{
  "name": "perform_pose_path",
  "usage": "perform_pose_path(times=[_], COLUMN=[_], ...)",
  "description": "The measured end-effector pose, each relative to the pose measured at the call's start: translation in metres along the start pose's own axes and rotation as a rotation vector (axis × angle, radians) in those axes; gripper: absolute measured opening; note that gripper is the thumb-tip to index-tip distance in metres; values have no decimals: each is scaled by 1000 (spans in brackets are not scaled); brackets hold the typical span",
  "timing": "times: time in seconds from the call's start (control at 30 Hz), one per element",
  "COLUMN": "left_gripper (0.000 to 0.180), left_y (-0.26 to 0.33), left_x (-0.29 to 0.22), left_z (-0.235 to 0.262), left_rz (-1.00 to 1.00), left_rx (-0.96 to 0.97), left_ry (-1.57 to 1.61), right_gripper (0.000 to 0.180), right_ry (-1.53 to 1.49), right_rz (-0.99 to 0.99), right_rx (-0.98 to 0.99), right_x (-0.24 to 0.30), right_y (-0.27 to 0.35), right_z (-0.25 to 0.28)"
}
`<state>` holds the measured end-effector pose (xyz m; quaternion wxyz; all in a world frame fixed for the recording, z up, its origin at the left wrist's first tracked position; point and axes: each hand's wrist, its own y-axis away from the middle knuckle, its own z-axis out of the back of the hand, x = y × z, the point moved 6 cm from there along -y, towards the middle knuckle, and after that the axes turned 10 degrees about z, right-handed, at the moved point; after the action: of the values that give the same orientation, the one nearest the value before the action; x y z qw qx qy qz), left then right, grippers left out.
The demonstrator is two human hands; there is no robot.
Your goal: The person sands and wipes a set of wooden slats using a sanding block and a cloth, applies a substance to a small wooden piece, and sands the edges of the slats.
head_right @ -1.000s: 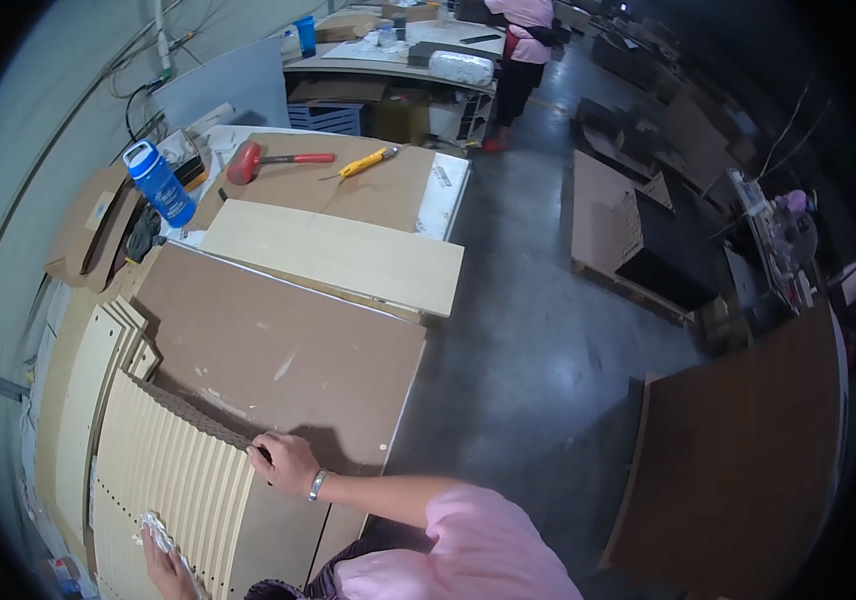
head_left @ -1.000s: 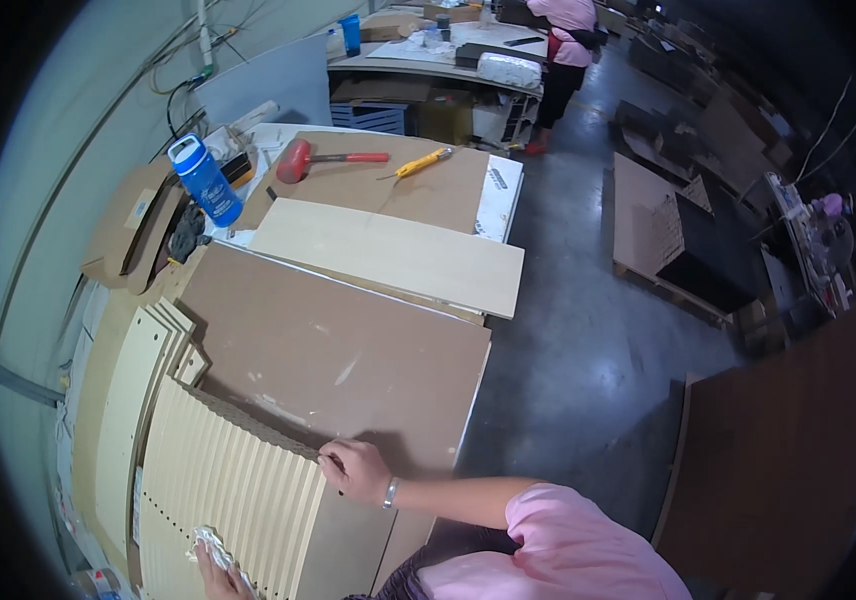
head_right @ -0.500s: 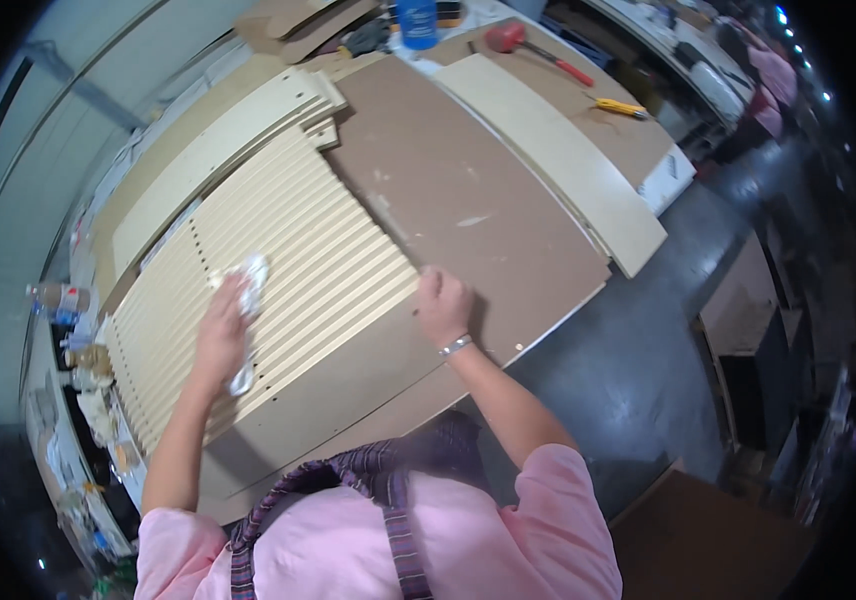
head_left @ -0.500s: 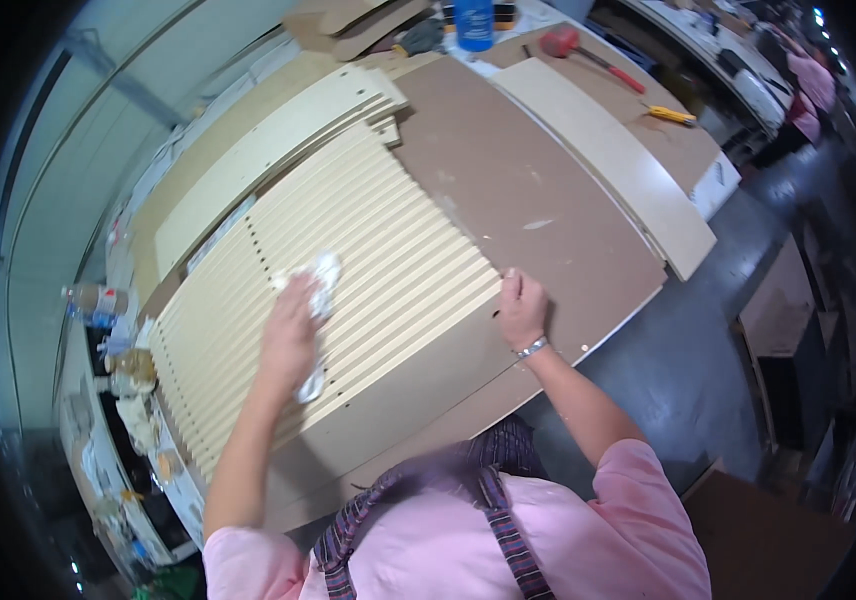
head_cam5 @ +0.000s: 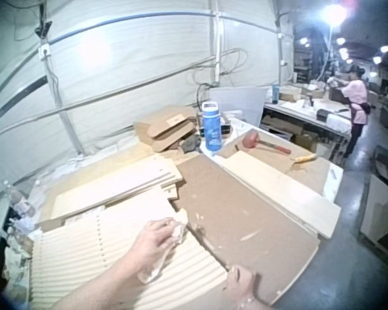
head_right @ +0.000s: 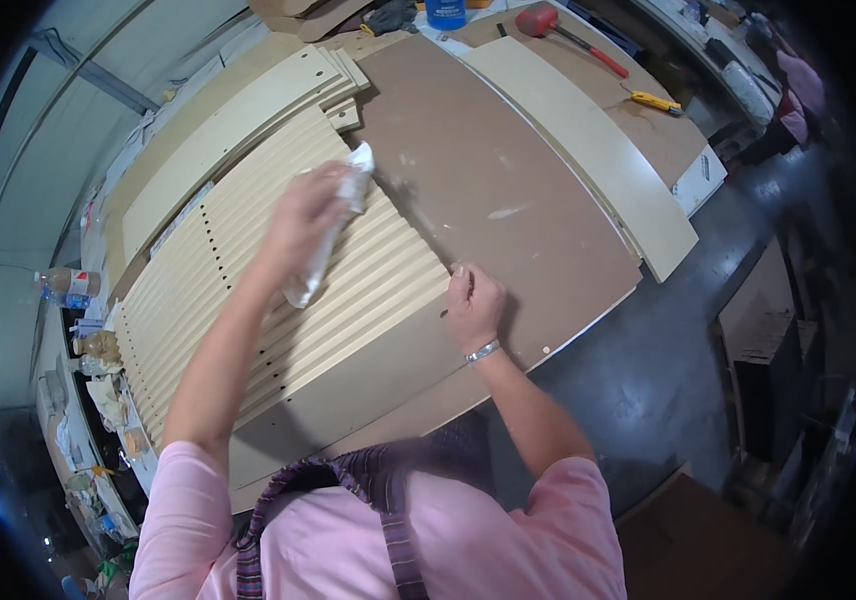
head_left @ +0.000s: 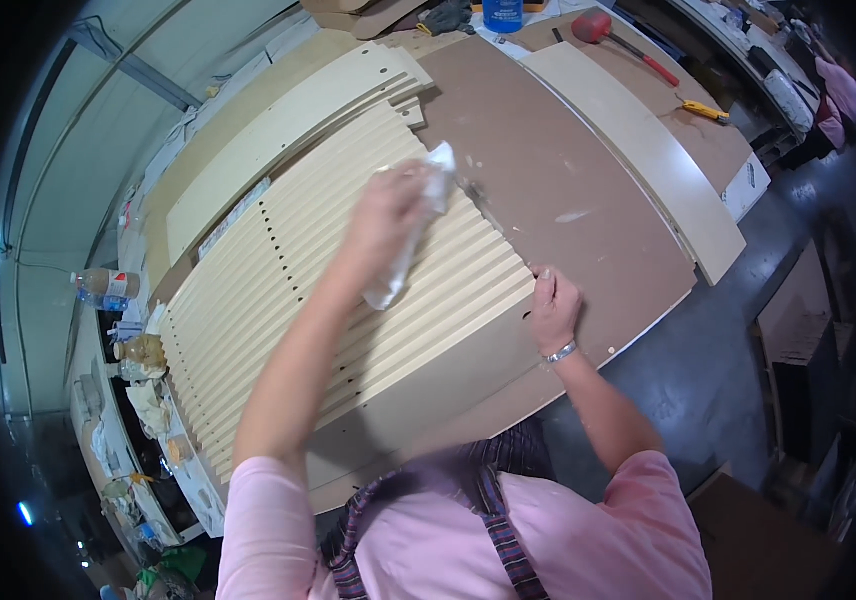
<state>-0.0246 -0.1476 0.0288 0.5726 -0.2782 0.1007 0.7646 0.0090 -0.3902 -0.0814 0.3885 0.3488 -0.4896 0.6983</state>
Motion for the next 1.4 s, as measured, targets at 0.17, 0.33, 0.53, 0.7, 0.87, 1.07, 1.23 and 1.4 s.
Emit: perform_pose_path(times=[0.17,0.33,0.53,0.7,0.87,1.07,1.23,1.4], left_gripper=[41,41,49,42,48,42,47,44], left_y=[17,15,4,98,224,266,111,1], left_x=[4,17,-8,93,164,225,168,35], left_z=[-4,24,-29,37,127,193,147,30], left_rz=[-194,-167,-183,-131,216,729,338,31], left_rx=[42,131,147,179,163,-309,-230,141], left_ry=[-220,-201,-135,-271,-365,131,276,20], right_gripper=[20,10,21,24,25,22,25,27], right_ry=[6,212,67,84,69,52,59,90], right_rz=[-67,-103,-5,-6,-33,12,2,47], right_rx=[-58,35,-42,-34,-3,-21,-29,-11], right_x=[-16,-3,-4,0,-1,-1,-1,-6], right_y=[-2,-5,-10,-9,-6,-4,-7,-5], right_z=[17,22,17,21,16,15,21,7])
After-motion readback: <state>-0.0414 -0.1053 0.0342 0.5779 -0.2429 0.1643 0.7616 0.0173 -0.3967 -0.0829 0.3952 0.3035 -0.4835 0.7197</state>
